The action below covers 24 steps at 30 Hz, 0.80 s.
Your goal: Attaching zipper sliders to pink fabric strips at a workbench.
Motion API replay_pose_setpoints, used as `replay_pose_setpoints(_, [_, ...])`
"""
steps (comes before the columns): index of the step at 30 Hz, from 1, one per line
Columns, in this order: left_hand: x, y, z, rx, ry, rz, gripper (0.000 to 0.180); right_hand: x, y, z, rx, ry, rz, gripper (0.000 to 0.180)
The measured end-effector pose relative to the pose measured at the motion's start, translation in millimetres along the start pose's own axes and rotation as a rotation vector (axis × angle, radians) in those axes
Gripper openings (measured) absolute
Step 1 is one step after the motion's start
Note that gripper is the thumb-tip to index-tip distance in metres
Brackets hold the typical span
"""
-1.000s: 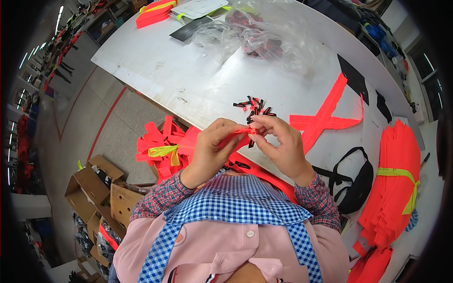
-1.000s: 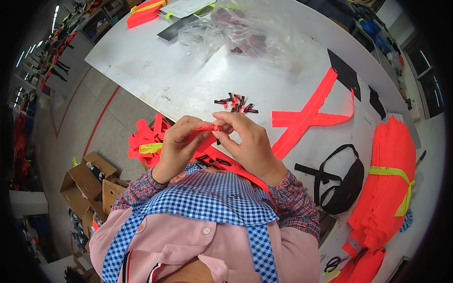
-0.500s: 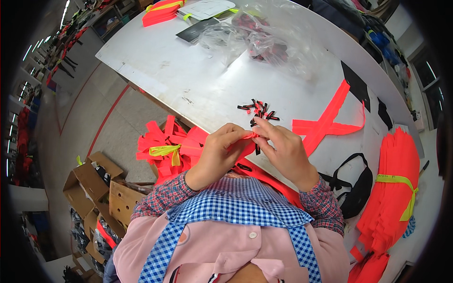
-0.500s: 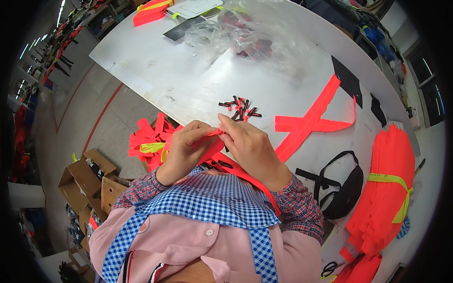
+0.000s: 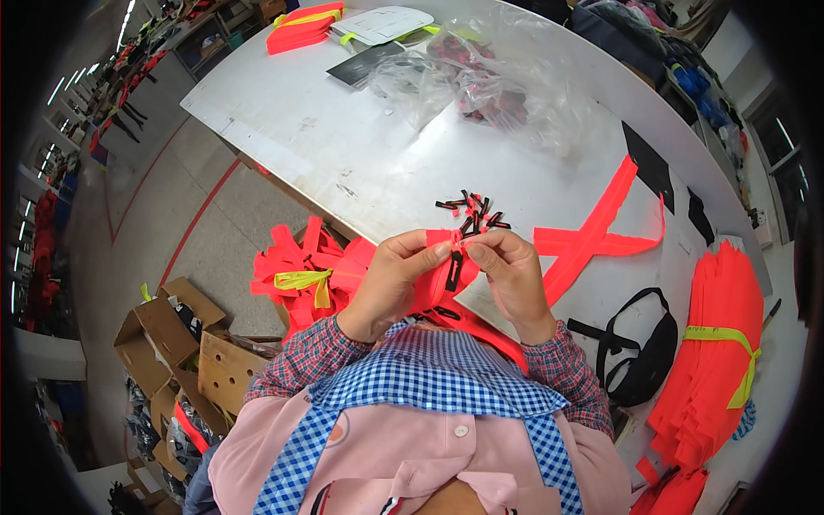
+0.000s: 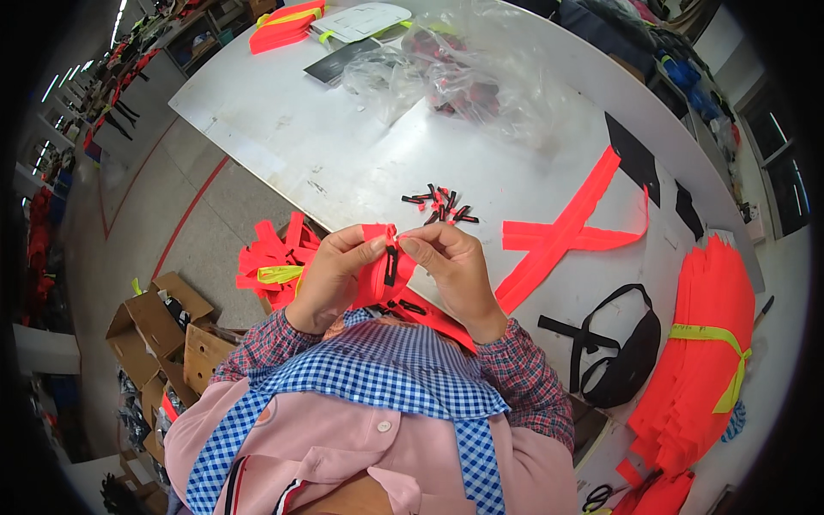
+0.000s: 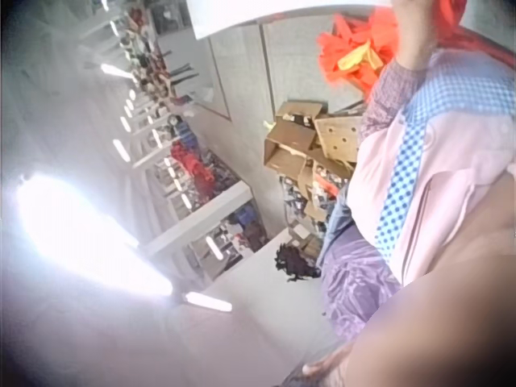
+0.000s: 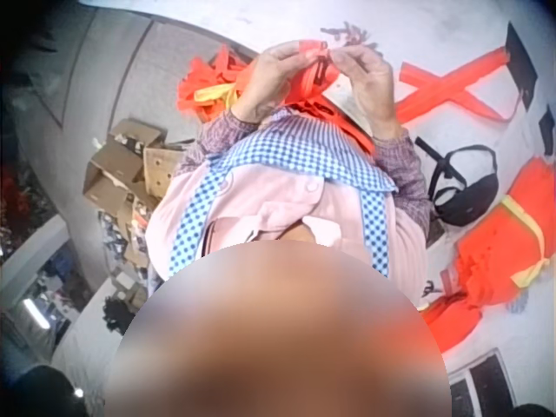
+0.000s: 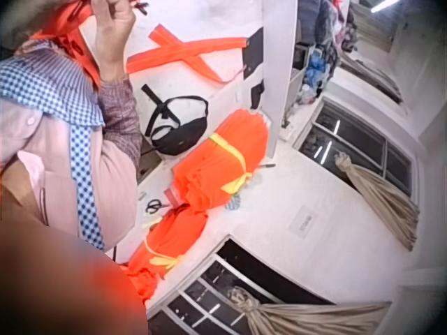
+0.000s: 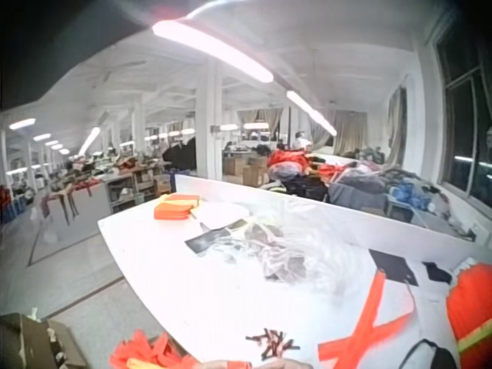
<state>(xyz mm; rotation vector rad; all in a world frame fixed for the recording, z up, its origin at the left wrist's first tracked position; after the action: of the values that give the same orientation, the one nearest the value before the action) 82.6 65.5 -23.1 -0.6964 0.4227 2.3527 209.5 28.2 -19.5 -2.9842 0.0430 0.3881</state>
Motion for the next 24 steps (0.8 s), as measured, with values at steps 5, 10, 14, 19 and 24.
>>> replay_pose_setpoints(5, [4,1,-8,0.087,0.234,0.017,0.022,-8,1,2,0.006,-0.161,0.005,0.013])
replay_pose_setpoints(10, [14,-2,2,0.048,0.248,0.004,0.028,-20,5,-5,0.008,-0.132,-0.086,0.013])
replay_pose_setpoints(14, [-12,5,12,0.068,0.131,-0.109,0.034,-21,0,0,-0.115,-0.130,-0.114,0.017])
replay_pose_setpoints(19, [-10,5,5,0.089,0.116,-0.245,0.032,-25,1,3,-0.236,-0.133,-0.222,0.017])
replay_pose_setpoints(24, [-11,6,2,0.170,0.085,-0.334,0.030,-31,5,7,-0.326,-0.243,-0.263,0.016])
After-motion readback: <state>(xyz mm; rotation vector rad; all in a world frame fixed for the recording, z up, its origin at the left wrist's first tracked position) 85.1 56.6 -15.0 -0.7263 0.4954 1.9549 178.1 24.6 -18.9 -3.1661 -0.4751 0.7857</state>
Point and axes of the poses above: each hand's wrist, its own y-axis away from the middle knuckle, its own x-axis out of the back of the hand, z = x × y, the point moved 9 cm from there along -y, towards the middle knuckle, and after that the axes turned 3 degrees about -z, right-handed, at the moved point
